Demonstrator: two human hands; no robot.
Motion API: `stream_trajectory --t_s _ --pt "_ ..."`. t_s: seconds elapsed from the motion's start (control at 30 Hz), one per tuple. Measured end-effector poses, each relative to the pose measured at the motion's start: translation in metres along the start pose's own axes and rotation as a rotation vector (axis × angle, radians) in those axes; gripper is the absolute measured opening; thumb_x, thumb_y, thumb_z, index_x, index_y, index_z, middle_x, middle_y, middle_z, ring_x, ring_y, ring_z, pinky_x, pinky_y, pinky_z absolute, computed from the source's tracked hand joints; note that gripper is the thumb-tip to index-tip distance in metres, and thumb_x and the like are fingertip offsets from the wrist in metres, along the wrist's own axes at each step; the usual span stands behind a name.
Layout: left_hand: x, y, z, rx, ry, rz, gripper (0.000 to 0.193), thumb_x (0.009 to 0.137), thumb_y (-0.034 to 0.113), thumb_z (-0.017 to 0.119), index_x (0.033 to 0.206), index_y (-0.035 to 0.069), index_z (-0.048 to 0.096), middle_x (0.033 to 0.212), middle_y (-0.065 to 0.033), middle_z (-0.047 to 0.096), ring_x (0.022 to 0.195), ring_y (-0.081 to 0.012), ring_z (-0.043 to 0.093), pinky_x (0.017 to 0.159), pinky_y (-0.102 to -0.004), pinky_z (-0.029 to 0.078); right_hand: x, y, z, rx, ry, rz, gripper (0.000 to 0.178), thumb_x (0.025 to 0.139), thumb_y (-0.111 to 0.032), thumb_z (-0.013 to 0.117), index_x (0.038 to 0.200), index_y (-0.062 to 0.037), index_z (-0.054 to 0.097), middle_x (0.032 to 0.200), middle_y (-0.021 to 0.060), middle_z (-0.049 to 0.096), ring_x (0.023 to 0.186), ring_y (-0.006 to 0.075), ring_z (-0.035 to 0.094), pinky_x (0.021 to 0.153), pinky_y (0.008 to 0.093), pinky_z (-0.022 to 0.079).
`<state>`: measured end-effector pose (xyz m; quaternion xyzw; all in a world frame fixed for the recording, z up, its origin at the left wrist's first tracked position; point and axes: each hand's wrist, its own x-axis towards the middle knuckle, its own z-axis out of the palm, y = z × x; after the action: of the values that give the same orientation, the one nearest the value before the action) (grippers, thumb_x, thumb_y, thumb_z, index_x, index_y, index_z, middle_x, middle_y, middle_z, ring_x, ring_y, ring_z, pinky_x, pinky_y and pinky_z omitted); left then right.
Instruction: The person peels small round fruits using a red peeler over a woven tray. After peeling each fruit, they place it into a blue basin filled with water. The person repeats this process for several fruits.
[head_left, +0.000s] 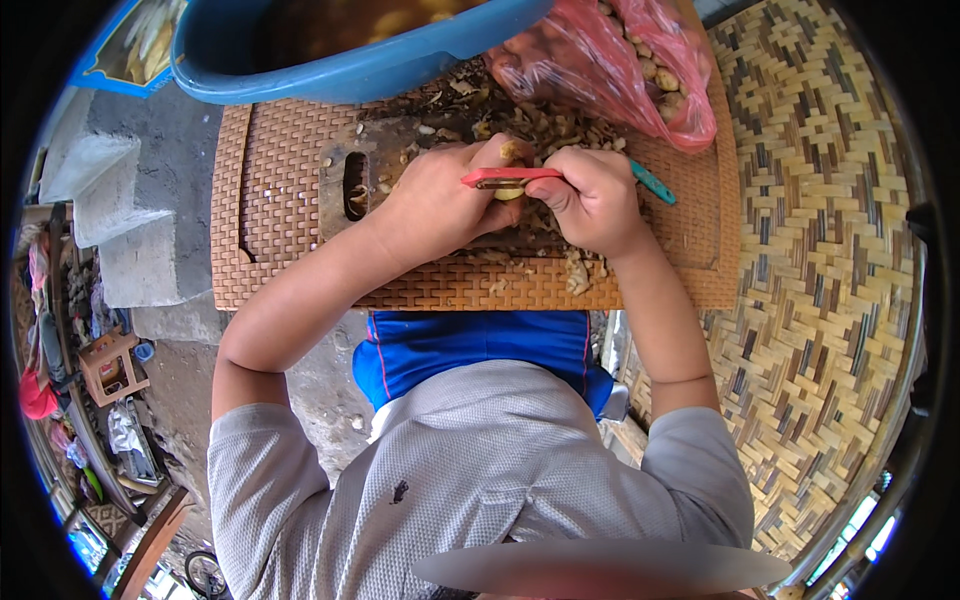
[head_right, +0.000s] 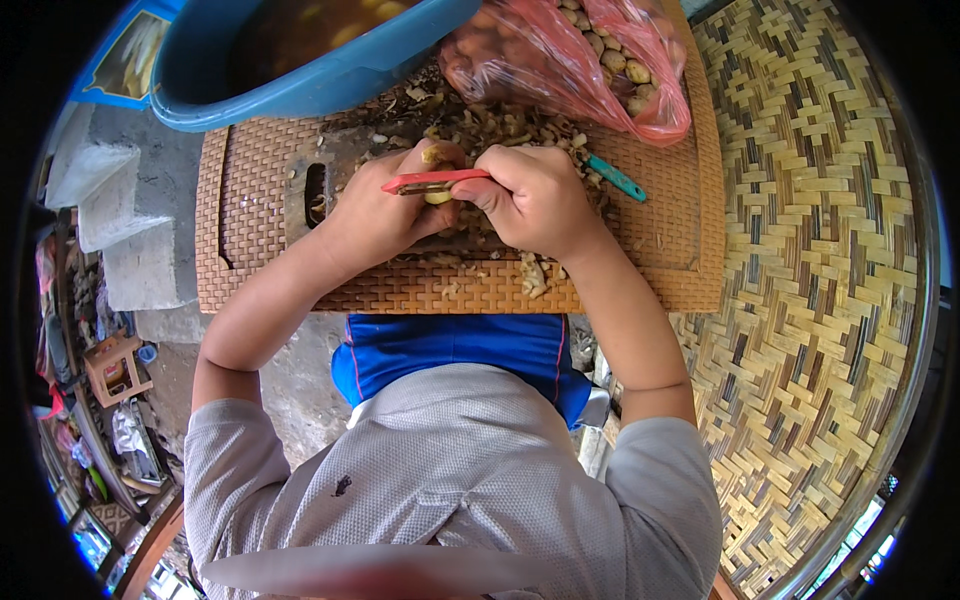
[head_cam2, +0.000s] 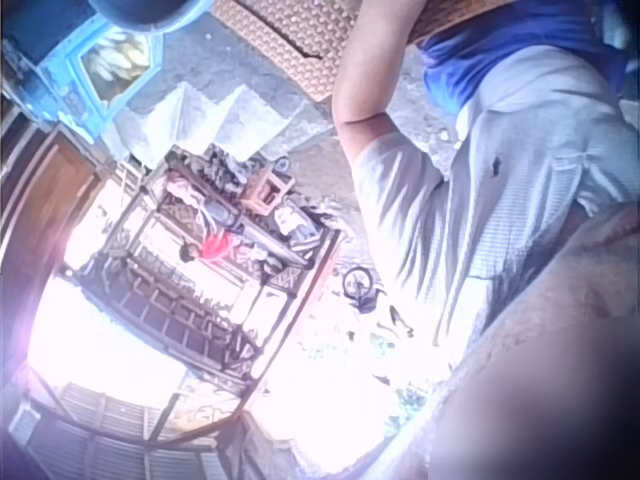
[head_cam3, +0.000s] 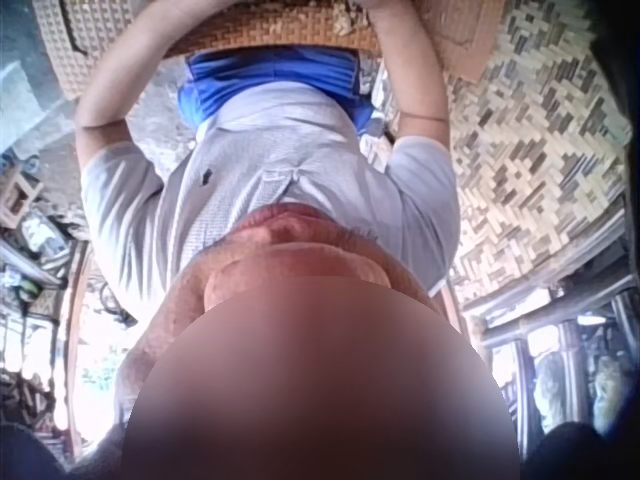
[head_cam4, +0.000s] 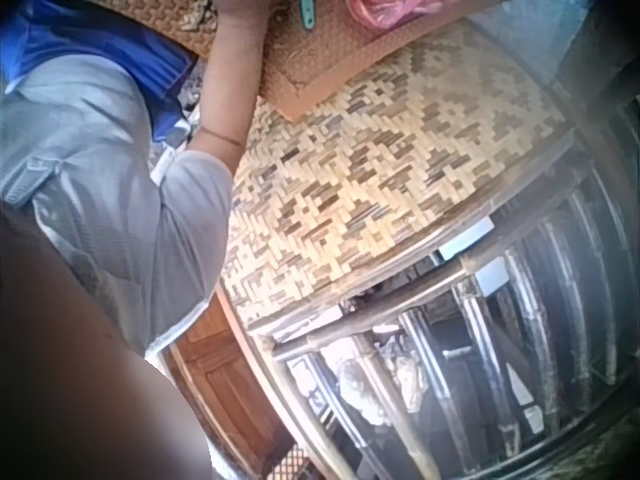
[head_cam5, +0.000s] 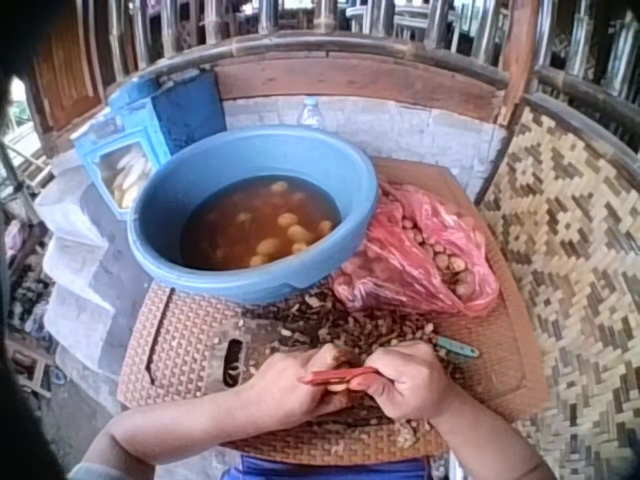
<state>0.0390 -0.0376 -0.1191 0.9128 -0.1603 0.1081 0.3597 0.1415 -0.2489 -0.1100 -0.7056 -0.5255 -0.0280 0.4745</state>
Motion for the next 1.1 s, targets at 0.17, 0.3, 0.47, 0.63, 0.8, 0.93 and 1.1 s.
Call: stream_trajectory --t_s 0.17,0.3,0.47,0.63,0.8,0.93,1.1 --pt "0.0 0.0 0.003 -0.052 0.017 0.007 0.047 0.09 0.019 0.083 0.127 0.007 0.057 0.099 -0.0186 0.075 0.088 -0.0439 0.074 0.073 -0.051 0.061 0.0 0.001 0.002 0.032 0.016 -0.004 0.038 0.101 -0.033 0.08 0.083 -0.0013 0.069 0.069 0.0138 0.064 0.059 0.0329 0.065 0.054 0.0407 0.048" --pt "-0.001 0.0 0.003 0.03 -0.037 -0.051 0.042 0.09 0.02 0.082 0.123 0.006 0.061 0.096 -0.0185 0.073 0.085 -0.0438 0.074 0.072 -0.0512 0.06 0.0 0.0 0.002 0.009 0.031 0.032 0.037 0.1 -0.032 0.081 0.083 -0.0013 0.069 0.07 0.0141 0.064 0.059 0.0329 0.064 0.054 0.0397 0.048" --pt "-0.001 0.001 0.003 0.017 -0.026 0.02 0.033 0.09 0.021 0.082 0.115 0.004 0.069 0.098 -0.019 0.071 0.086 -0.0442 0.073 0.072 -0.0511 0.06 0.001 0.001 0.003 0.004 0.016 0.009 0.036 0.101 -0.031 0.08 0.083 -0.0009 0.07 0.069 0.0138 0.064 0.058 0.0312 0.064 0.053 0.0384 0.047" --pt "-0.002 0.002 0.002 -0.017 -0.078 -0.09 0.033 0.09 0.02 0.08 0.116 0.004 0.071 0.105 -0.0196 0.073 0.089 -0.0445 0.073 0.075 -0.0506 0.06 -0.001 0.002 0.001 -0.017 0.051 0.047 0.036 0.101 -0.031 0.081 0.085 -0.0005 0.07 0.069 0.0134 0.064 0.057 0.0302 0.063 0.053 0.0378 0.047" --pt "-0.001 0.001 0.002 -0.154 -0.051 -0.057 0.038 0.093 0.02 0.08 0.124 0.003 0.067 0.103 -0.0186 0.074 0.085 -0.0395 0.075 0.075 -0.0467 0.06 -0.001 0.004 -0.002 -0.026 0.11 0.033 0.037 0.102 -0.032 0.08 0.084 -0.0003 0.07 0.067 0.0131 0.063 0.056 0.0284 0.061 0.053 0.0371 0.046" --pt "0.001 -0.001 0.001 -0.326 0.033 -0.049 0.039 0.097 0.019 0.08 0.129 0.003 0.063 0.094 -0.0153 0.075 0.082 -0.0326 0.076 0.075 -0.0425 0.059 -0.003 0.005 -0.011 -0.016 0.13 0.075 0.039 0.102 -0.033 0.08 0.083 -0.0008 0.069 0.065 0.013 0.061 0.054 0.0281 0.06 0.053 0.0368 0.045" --pt "0.003 -0.003 -0.004 -0.311 -0.001 -0.105 0.037 0.099 0.02 0.08 0.128 0.003 0.063 0.093 -0.0139 0.077 0.083 -0.0321 0.077 0.076 -0.0402 0.059 -0.005 0.006 -0.013 -0.039 0.07 0.038 0.039 0.102 -0.033 0.08 0.082 -0.0014 0.069 0.064 0.0125 0.059 0.052 0.028 0.059 0.051 0.0371 0.044"
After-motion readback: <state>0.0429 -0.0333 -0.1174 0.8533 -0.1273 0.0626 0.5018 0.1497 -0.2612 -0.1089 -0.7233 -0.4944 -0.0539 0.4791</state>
